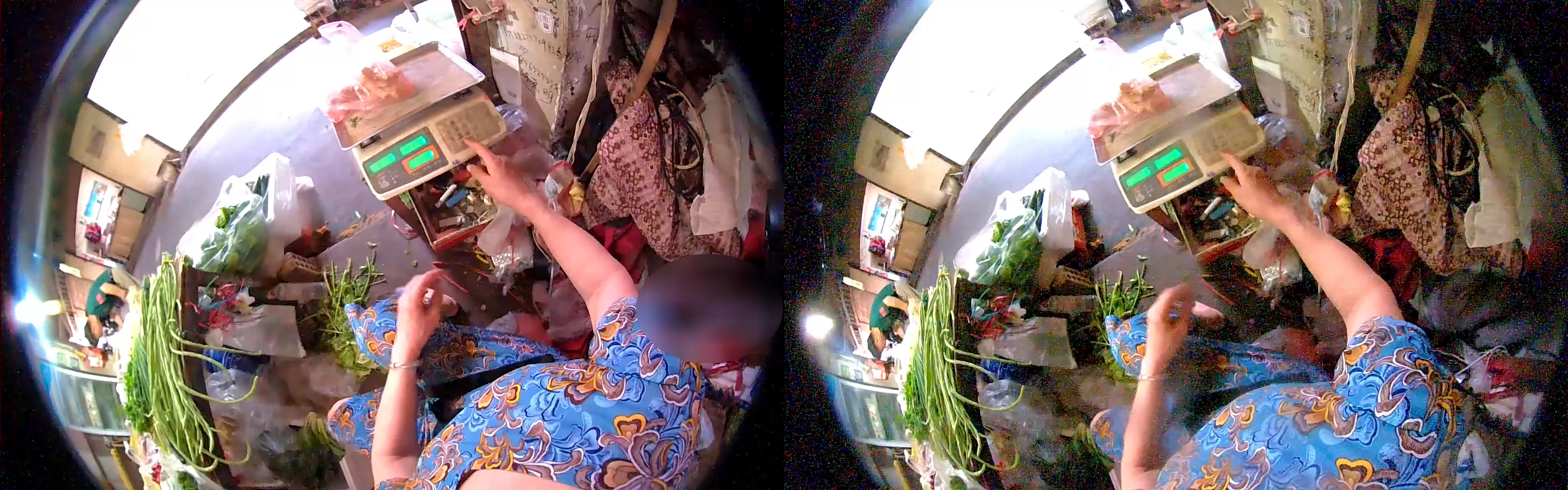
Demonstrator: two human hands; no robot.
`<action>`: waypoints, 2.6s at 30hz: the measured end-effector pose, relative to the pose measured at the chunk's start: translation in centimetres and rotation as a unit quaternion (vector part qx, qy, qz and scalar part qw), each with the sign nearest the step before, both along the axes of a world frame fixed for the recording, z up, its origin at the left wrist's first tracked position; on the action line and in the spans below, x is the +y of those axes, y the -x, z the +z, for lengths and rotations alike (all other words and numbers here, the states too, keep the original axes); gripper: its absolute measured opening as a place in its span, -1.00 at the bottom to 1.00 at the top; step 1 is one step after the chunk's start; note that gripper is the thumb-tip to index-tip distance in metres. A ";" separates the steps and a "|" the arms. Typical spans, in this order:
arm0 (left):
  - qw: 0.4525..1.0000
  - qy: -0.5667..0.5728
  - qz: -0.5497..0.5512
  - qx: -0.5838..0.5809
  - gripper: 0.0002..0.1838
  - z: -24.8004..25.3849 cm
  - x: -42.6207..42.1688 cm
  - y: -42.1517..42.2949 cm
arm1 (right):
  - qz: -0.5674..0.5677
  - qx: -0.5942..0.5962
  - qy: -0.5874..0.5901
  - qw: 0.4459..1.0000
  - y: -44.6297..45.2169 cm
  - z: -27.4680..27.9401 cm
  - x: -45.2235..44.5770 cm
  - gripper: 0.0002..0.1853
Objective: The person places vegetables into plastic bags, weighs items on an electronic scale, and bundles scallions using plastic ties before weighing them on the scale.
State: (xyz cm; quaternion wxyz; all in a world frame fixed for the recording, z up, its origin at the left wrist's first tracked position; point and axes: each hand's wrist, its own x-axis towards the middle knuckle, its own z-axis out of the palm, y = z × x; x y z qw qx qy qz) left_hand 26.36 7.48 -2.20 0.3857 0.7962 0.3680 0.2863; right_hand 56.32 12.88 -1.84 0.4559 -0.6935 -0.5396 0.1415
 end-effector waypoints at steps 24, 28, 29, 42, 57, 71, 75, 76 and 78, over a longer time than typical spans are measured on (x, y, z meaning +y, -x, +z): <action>0.990 0.110 -0.003 0.086 -0.69 -2.0 0.4 0.4 | 0.036 -0.137 0.174 0.975 0.5 2.5 -1.0 -0.26; 0.991 0.114 0.001 0.073 -0.69 -2.4 0.4 0.6 | 0.043 -0.120 0.178 0.976 0.3 2.1 -1.3 -0.21; 0.991 0.115 0.000 0.072 -0.69 -2.2 0.4 0.6 | 0.042 -0.120 0.179 0.976 0.3 1.9 -1.2 -0.21; 0.991 0.120 0.011 0.056 -0.68 -2.1 0.5 0.8 | 0.034 -0.125 0.164 0.978 0.1 0.9 -1.0 -0.19; 0.990 0.127 0.009 0.066 -0.68 -1.7 0.7 0.6 | 0.039 -0.125 0.163 0.978 0.1 0.8 -1.0 -0.19; 0.992 0.104 0.014 0.076 -0.72 -1.2 0.7 0.6 | 0.036 -0.180 0.044 0.982 -0.3 -1.0 -0.6 -0.13; 0.993 0.100 0.003 0.061 -0.72 -1.2 0.8 0.6 | 0.055 -0.136 0.023 0.989 -1.2 0.1 1.1 -0.34; 0.994 0.099 -0.005 0.053 -0.73 -1.2 0.8 0.5 | 0.073 -0.119 -0.028 0.990 -1.9 0.4 2.1 -0.42; 0.993 0.110 -0.007 0.050 -0.74 -1.6 0.9 0.4 | 0.060 -0.099 -0.050 0.992 -2.4 2.9 4.4 -0.50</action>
